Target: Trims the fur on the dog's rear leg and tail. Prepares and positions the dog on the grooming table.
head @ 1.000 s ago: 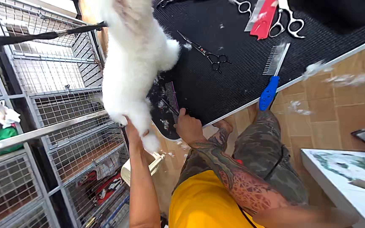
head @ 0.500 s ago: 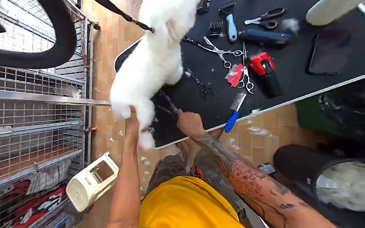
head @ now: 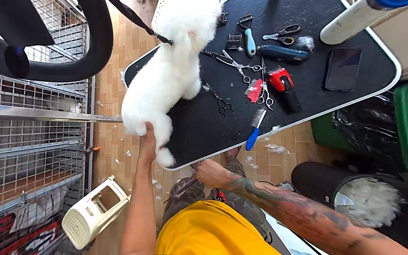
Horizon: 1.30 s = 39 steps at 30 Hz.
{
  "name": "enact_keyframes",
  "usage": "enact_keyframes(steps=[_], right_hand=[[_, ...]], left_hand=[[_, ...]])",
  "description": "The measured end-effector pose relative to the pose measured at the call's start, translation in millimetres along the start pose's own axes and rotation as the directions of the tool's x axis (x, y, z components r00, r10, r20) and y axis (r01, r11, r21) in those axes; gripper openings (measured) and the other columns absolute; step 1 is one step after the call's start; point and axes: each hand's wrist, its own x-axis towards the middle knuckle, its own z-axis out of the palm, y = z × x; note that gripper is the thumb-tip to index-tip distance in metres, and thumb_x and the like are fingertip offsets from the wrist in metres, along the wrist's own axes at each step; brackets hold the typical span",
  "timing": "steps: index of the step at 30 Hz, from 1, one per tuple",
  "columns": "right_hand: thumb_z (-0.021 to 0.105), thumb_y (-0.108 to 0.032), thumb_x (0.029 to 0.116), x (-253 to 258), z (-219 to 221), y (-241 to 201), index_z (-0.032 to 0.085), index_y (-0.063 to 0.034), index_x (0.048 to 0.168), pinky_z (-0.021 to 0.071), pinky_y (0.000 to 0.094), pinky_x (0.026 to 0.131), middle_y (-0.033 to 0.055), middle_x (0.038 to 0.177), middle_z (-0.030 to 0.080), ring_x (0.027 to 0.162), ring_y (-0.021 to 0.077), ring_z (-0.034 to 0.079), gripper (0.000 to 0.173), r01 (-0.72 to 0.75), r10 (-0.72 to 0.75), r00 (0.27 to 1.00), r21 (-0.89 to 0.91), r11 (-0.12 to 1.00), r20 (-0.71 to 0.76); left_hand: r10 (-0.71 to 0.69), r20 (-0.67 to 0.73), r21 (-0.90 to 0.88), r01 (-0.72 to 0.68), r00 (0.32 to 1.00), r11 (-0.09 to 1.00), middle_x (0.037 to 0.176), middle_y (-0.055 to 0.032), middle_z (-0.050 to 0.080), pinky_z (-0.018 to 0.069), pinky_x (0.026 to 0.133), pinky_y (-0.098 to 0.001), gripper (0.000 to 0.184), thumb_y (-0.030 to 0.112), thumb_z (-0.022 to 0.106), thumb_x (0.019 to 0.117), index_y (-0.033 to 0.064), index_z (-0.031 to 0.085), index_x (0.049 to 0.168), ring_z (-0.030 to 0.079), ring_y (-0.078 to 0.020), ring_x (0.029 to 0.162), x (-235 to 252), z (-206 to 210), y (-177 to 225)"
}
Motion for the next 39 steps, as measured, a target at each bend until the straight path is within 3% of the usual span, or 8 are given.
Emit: enact_keyframes(steps=[4,6,8,14,17,26,32,39], right_hand=[[0.062,-0.007,0.0920,-65.4,22.1,34.3,0.071,-0.0079,0.103,0.0542,0.0632,0.068,0.0188,0.088,0.070,0.082,0.0422,0.070,0.014,-0.132,0.165,0.968,0.175,0.976,-0.188],[0.062,-0.017,0.0967,-96.8,30.6,52.5,0.071,-0.0094,0.101,0.0549,0.0623,0.071,0.0163,0.089,0.072,0.084,0.0394,0.071,0.013,-0.237,0.307,0.920,0.280,0.930,-0.244],[0.062,-0.025,0.0985,-122.8,36.9,62.2,0.072,-0.0099,0.101,0.0548,0.0625,0.072,0.0146,0.086,0.072,0.083,0.0374,0.071,0.018,-0.332,0.469,0.842,0.428,0.841,-0.268],[0.062,-0.025,0.0997,-130.5,60.8,35.1,0.068,-0.0058,0.104,0.0527,0.0551,0.065,0.0115,0.073,0.065,0.067,0.0296,0.066,0.021,-0.359,0.824,0.512,0.811,0.462,-0.243],[0.059,-0.024,0.0997,-110.6,58.7,23.2,0.066,-0.0077,0.106,0.0531,0.0539,0.064,0.0099,0.073,0.064,0.068,0.0284,0.065,0.019,-0.359,0.847,0.496,0.844,0.400,-0.190],[0.052,-0.026,0.1009,-66.9,-1.7,64.7,0.064,-0.0086,0.113,0.0538,0.0598,0.076,0.0179,0.087,0.070,0.089,0.0386,0.071,0.025,-0.488,0.818,0.559,0.744,0.456,-0.135],[0.051,-0.026,0.1008,-69.6,-33.5,115.4,0.065,-0.0058,0.115,0.0528,0.0619,0.082,0.0210,0.098,0.071,0.099,0.0403,0.070,0.029,-0.501,0.862,0.497,0.776,0.382,-0.104],[0.054,-0.024,0.1014,-88.6,-54.4,154.1,0.066,-0.0037,0.109,0.0525,0.0617,0.084,0.0220,0.094,0.070,0.097,0.0404,0.070,0.025,-0.452,0.901,0.416,0.833,0.318,-0.118]], left_hand=[[0.080,0.207,-0.199,-0.038,0.975,0.979,0.128,-0.0114,0.064,0.0523,0.104,-0.0425,0.074,0.057,0.061,0.0950,0.0067,0.041,0.145,0.063,-0.0211,0.118,15.9,-13.5,-17.6],[0.146,0.263,-0.413,-0.026,0.954,0.911,0.131,-0.0098,0.064,0.0489,0.108,-0.0464,0.091,0.066,0.079,0.0748,0.0122,0.047,0.141,0.061,-0.0238,0.122,31.4,-20.6,-27.5],[0.196,0.288,-0.623,0.028,0.937,0.782,0.134,-0.0096,0.064,0.0492,0.107,-0.0514,0.097,0.074,0.080,0.0648,0.0196,0.052,0.141,0.061,-0.0273,0.124,46.0,-22.4,-32.2],[0.092,0.096,-0.797,0.021,0.991,0.604,0.135,-0.0098,0.063,0.0515,0.096,-0.0626,0.095,0.094,0.025,0.0806,0.0255,0.052,0.141,0.062,-0.0313,0.121,64.9,-8.0,-17.9],[0.034,0.048,-0.780,0.016,0.998,0.626,0.124,-0.0096,0.066,0.0538,0.090,-0.0584,0.091,0.087,0.010,0.0866,0.0225,0.054,0.133,0.064,-0.0293,0.112,57.5,-2.1,-12.6],[-0.024,0.018,-0.784,0.029,1.000,0.620,0.119,-0.0132,0.068,0.0558,0.085,-0.0577,0.088,0.081,0.009,0.0909,0.0176,0.055,0.130,0.066,-0.0309,0.107,-1.5,24.5,-10.3],[-0.017,0.017,-0.840,0.023,1.000,0.542,0.118,-0.0118,0.069,0.0558,0.087,-0.0562,0.077,0.079,0.032,0.0890,0.0172,0.059,0.127,0.067,-0.0300,0.107,-41.3,70.2,-39.2],[0.004,-0.001,-0.879,-0.003,1.000,0.476,0.117,-0.0116,0.070,0.0558,0.089,-0.0561,0.081,0.078,0.066,0.0705,0.0163,0.062,0.123,0.068,-0.0304,0.107,-68.3,125.7,-51.5]])
